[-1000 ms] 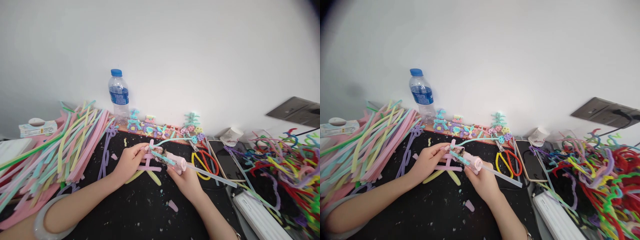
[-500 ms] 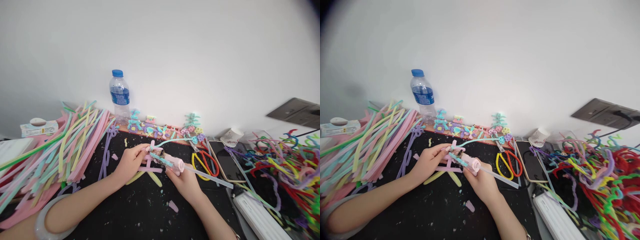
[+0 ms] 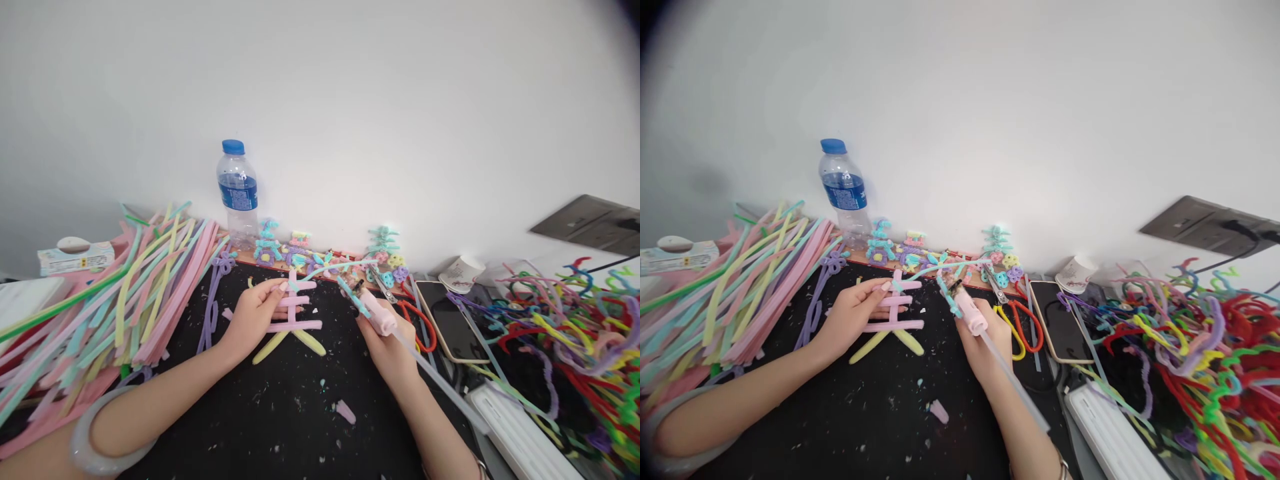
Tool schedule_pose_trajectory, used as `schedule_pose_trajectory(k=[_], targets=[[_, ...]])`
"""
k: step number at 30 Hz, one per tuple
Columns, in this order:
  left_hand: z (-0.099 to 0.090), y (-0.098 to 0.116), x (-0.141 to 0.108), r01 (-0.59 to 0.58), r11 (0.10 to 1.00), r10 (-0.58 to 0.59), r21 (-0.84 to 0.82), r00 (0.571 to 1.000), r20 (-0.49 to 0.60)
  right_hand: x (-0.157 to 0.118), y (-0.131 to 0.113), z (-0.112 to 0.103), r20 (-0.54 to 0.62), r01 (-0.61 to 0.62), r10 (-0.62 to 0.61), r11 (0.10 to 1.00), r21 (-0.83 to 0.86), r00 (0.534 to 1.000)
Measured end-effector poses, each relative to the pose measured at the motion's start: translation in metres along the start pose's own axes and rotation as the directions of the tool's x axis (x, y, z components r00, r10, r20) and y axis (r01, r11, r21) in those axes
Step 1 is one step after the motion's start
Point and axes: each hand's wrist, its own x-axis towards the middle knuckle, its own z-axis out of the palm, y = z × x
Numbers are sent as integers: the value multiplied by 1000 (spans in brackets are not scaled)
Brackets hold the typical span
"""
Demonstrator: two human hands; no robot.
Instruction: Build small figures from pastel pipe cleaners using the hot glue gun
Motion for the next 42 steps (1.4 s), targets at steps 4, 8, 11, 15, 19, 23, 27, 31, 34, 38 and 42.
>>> schedule_pose_trajectory(k=[4, 8, 11, 15, 19, 23, 27, 31, 34, 38, 42], targets=[[-4, 0, 5, -43, 994, 36, -105, 997, -62, 6, 4, -1, 12, -59, 65, 956, -288, 998], [-4, 0, 3, -99, 987, 94, -126, 995, -45, 10, 8, 0, 33, -17, 33, 915, -403, 999], [-2, 0, -2, -107, 992, 110, -64, 993, 42, 9, 7, -1, -24, 33, -42, 954, -297, 999], [1, -2, -10, -138, 987, 107, 80, 945, 310, 5, -2, 0, -40, 35, -26, 971, 238, 999], [3, -2, -15, -272, 916, 123, 295, 891, 438, 0, -14, 6, 111, -156, 110, 754, 638, 988], [4, 2, -15, -343, 874, 139, 343, 855, 500, -2, -21, 7, 110, -149, 101, 702, 697, 989], [3, 6, -11, -369, 859, 156, 354, 849, 505, -1, -21, 7, 76, -84, 44, 719, 690, 996], [2, 6, -6, -422, 827, 196, 372, 836, 512, -2, -19, 8, 58, -37, 0, 767, 640, 998], [2, 4, -5, -396, 842, 183, 366, 849, 496, -4, -20, 8, 39, 20, -50, 834, 552, 998], [3, 1, -6, -343, 864, 154, 369, 877, 454, -8, -27, 5, -25, 173, -179, 895, 412, 984], [4, -1, -7, -286, 881, 101, 377, 892, 441, -14, -33, 7, -58, 293, -292, 889, 351, 955]])
